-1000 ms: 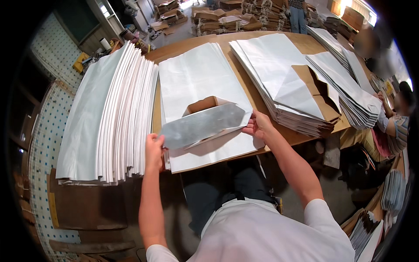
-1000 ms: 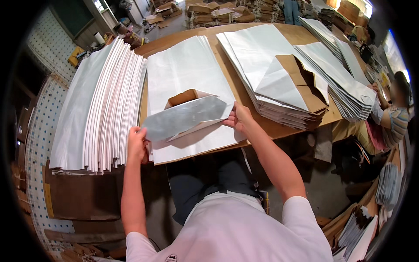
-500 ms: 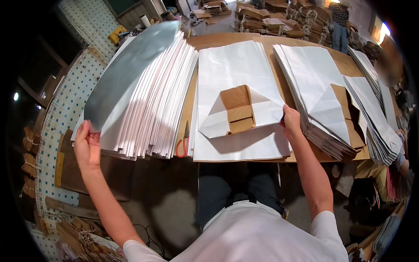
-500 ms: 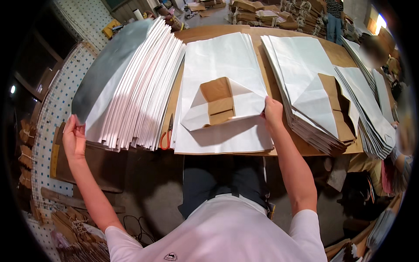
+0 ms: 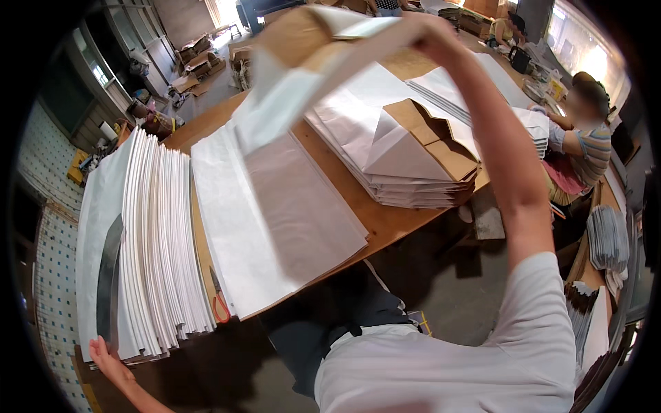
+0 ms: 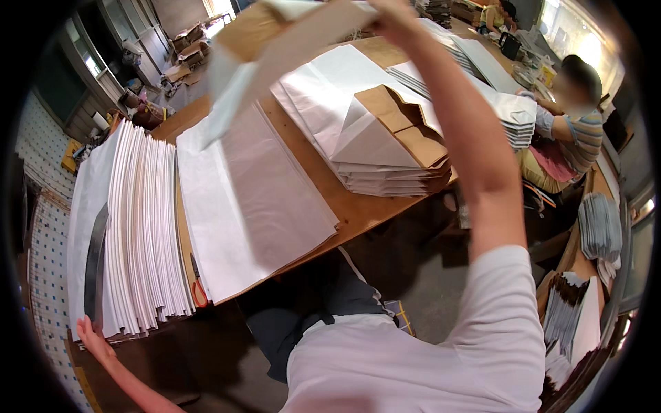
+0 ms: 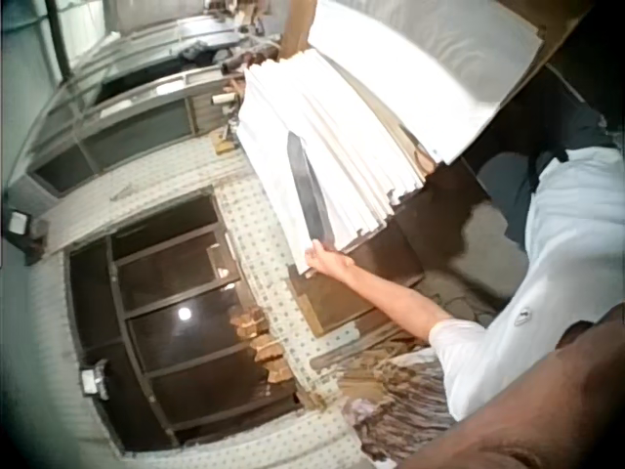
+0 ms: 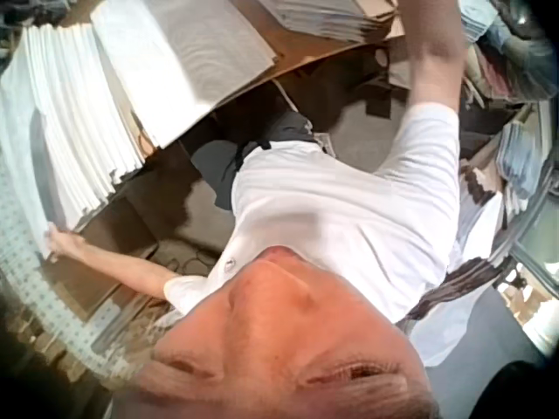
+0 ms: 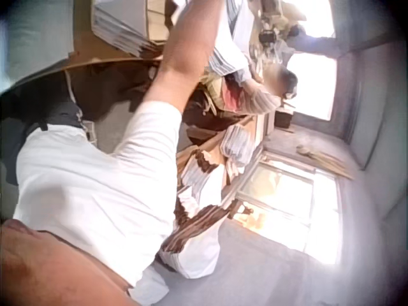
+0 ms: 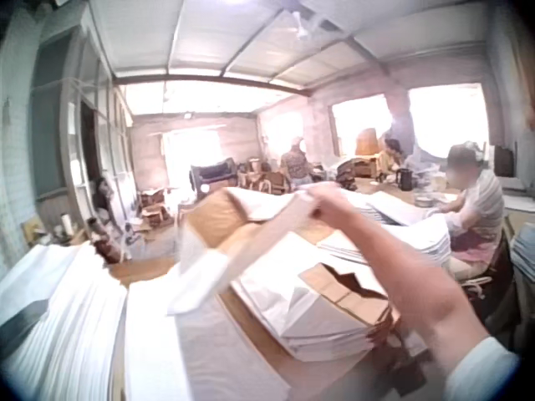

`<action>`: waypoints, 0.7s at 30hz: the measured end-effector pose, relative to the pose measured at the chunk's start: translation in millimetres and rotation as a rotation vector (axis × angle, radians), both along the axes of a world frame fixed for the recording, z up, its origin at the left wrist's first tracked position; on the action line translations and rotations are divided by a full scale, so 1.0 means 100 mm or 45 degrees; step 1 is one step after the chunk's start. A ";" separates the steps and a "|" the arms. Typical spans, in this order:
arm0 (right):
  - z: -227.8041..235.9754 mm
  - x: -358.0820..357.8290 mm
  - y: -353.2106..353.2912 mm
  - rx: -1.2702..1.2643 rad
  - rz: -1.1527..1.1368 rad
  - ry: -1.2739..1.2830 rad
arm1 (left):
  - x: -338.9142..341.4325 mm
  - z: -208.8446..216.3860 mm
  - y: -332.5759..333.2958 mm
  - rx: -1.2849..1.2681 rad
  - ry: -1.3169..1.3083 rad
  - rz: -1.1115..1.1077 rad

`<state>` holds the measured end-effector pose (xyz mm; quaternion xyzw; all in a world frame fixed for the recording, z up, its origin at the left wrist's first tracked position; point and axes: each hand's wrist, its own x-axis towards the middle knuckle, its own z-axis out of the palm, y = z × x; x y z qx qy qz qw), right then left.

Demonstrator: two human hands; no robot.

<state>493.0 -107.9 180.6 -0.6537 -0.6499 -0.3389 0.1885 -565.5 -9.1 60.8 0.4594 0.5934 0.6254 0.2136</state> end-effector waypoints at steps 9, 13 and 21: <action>-1.73 0.59 -1.26 0.243 -0.339 2.198 | -0.01 -0.16 0.03 0.058 0.953 0.441; -2.13 0.66 -1.42 0.173 -0.444 2.206 | 0.33 -0.05 -0.16 0.058 1.299 0.600; -2.30 0.73 -1.34 0.181 -0.573 2.197 | 1.69 0.17 -0.80 0.581 1.244 0.535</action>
